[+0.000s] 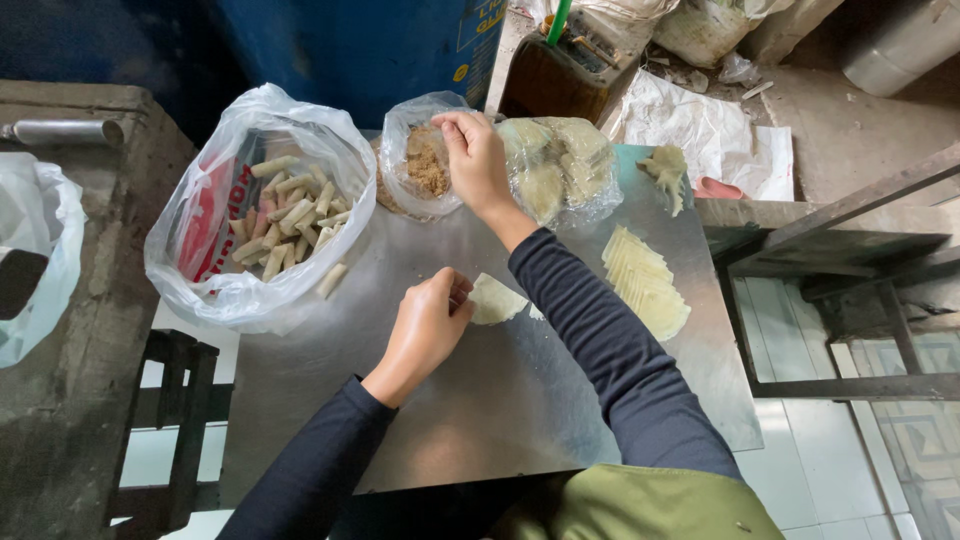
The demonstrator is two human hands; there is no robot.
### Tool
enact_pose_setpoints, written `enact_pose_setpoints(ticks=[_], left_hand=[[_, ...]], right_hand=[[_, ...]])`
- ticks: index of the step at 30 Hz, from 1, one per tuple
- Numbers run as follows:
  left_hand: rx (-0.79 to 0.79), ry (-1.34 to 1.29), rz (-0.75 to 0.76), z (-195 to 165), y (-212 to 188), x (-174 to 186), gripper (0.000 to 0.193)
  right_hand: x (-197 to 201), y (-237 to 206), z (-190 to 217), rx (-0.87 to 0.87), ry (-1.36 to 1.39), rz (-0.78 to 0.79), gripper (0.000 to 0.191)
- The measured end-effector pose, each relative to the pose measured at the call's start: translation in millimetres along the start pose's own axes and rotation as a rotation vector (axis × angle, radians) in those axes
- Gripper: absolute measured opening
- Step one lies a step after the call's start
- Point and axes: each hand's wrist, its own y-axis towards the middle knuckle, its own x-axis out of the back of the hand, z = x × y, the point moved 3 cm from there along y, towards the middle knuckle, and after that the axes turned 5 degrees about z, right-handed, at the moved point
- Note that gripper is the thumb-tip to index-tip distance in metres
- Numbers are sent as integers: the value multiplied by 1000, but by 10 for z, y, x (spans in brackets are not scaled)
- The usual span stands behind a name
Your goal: The person sits at a stainless steel table and folds thin dough wrappers around a brown filling, using a small spoon to scoop filling from a plastic container onto each wrapper. They fold and press each wrapper closed and place the finished filled rolls into a plastic bag holding many similar rolls.
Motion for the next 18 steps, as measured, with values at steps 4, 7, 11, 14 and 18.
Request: enact_pose_setpoints(ticks=[4, 7, 11, 14, 18], left_hand=[[3, -7, 6, 18, 11, 0, 20], [5, -17, 4, 29, 22, 11, 20], [17, -37, 7, 40, 34, 32, 20], [49, -39, 25, 53, 42, 37, 21], [71, -52, 42, 71, 58, 53, 23]], right_hand=[[24, -47, 41, 53, -72, 24, 20], [-17, -61, -49, -225, 61, 18, 25], [15, -65, -169, -414, 271, -81, 27], [109, -97, -233, -413, 355, -123, 29], [263, -148, -330, -502, 549, -163, 27]])
